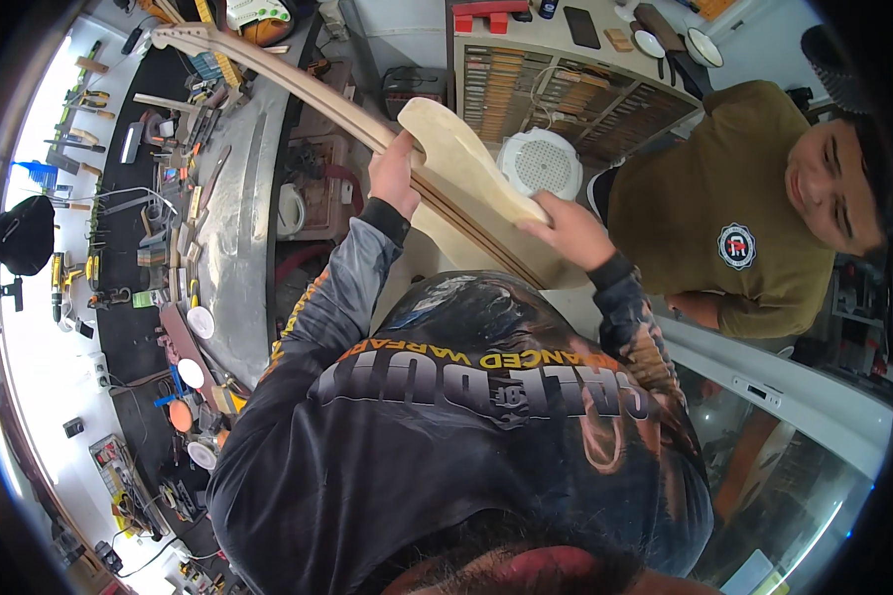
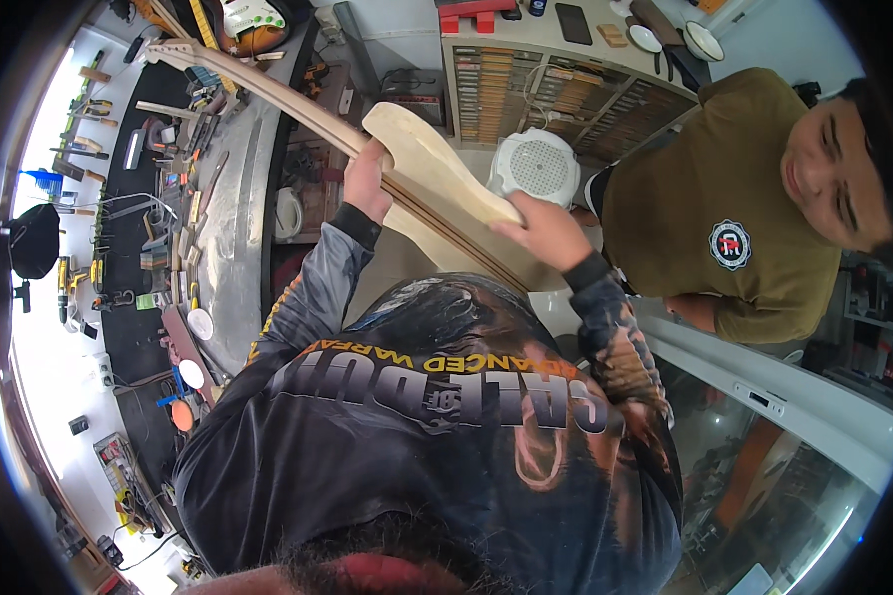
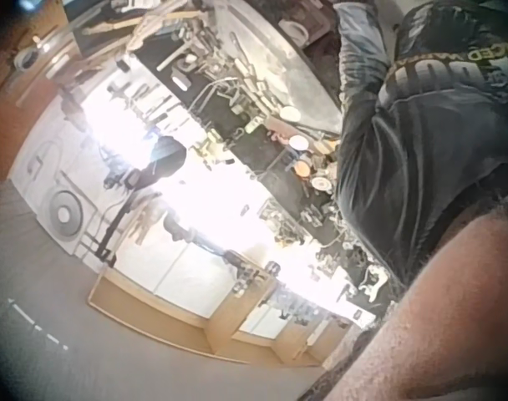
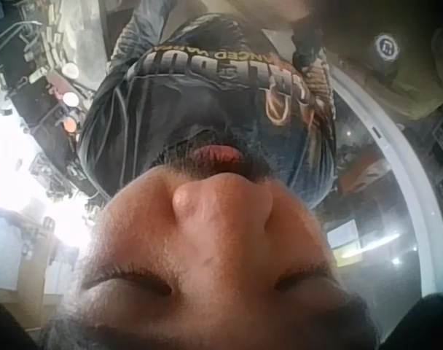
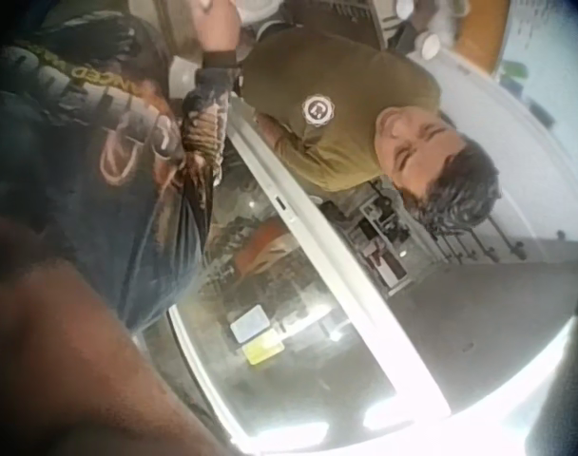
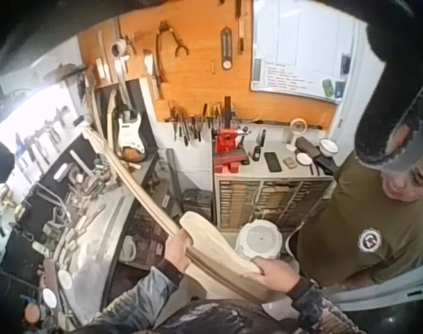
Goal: The person sands the neck and body of a wooden guitar by hand and with a block, turns the instrument over to check different sides, and holds it up while pointing to the surface.
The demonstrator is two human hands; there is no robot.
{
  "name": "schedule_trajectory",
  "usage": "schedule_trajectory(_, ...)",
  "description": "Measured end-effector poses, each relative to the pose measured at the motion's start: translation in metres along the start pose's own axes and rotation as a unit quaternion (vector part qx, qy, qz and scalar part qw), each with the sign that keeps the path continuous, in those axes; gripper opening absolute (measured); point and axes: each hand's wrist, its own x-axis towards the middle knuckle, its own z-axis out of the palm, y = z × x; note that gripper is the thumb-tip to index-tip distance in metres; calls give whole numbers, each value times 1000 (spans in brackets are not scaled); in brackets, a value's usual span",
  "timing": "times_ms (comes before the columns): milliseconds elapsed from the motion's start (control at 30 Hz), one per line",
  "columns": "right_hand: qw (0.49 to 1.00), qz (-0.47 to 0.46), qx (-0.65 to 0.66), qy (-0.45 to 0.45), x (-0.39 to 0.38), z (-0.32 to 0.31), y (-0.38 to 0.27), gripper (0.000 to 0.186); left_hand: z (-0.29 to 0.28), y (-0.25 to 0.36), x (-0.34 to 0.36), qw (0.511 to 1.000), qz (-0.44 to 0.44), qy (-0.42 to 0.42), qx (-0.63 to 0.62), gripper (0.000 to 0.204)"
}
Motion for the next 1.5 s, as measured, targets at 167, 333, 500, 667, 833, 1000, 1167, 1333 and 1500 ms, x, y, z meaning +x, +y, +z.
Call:
schedule_trajectory(167, 999, 28, 34, 25, -33, -6, 23, 45, -11, 3, -2, 1000, -9, 9, 11, 37)
schedule_trajectory(333, 1000, -21, 4, 9, 42, -3, -21, 40, 2, 0, -11, 999, -19, 12, 32, 37)
schedule_trajectory(500, 986, -83, 134, 61, 70, -3, 20, 37, 10, 6, 1, 997, -43, -45, 39, 49)
schedule_trajectory(667, 919, 112, 365, 101, -21, 1, 116, 49, 26, 27, -21, 998, -44, -29, 35, 67)
schedule_trajectory(833, 671, 227, 635, 307, -44, 77, 133, 59, 4, 25, -6, 990, -124, -55, -23, 79)
schedule_trajectory(1000, 708, 275, 531, 377, -35, 58, 130, 67, -1, 35, -20, 974, -213, -80, -12, 83)
schedule_trajectory(1167, 756, 310, 401, 414, -43, 44, 118, 78, 0, 28, -35, 983, -168, -67, 20, 74)
schedule_trajectory(1333, 756, 280, 406, 431, -48, 59, 130, 79, 3, 17, -40, 994, -85, -55, 33, 63)
schedule_trajectory(1500, 751, 261, 403, 454, -50, 59, 108, 80, -1, 7, -37, 981, -126, -137, -57, 65)
